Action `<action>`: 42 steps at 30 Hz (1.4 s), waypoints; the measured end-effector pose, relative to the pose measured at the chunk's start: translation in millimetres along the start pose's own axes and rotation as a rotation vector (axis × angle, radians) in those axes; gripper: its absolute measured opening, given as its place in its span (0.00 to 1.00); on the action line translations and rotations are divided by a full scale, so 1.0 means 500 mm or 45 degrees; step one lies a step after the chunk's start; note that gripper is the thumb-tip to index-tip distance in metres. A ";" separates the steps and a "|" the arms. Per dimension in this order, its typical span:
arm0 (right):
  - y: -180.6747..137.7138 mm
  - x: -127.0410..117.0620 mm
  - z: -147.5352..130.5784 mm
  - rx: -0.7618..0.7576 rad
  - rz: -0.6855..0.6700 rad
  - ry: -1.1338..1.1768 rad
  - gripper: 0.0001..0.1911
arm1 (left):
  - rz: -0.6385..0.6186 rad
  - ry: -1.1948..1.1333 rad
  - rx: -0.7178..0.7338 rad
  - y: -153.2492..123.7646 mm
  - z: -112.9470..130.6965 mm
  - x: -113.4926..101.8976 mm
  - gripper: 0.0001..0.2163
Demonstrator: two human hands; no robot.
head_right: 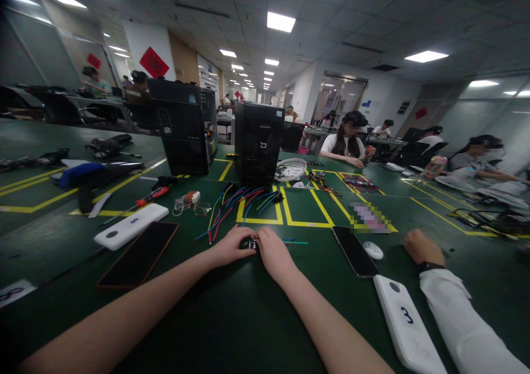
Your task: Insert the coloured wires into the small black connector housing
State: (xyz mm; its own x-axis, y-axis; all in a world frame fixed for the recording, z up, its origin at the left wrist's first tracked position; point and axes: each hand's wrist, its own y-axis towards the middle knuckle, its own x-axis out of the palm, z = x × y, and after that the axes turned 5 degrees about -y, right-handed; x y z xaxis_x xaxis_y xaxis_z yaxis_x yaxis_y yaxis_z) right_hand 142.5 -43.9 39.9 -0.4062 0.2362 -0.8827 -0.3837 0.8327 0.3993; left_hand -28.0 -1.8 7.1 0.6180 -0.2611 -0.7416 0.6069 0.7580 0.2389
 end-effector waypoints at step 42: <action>-0.006 -0.004 0.006 0.056 0.057 0.028 0.09 | 0.067 0.017 0.013 -0.005 0.012 -0.003 0.14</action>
State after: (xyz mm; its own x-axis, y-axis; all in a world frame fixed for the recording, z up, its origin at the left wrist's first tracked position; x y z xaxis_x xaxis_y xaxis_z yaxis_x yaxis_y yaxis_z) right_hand 146.6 -45.2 39.8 -0.4406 0.2630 -0.8583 -0.3278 0.8430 0.4265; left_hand -27.4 -6.6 11.4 0.6423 -0.2132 -0.7362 0.5792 0.7641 0.2840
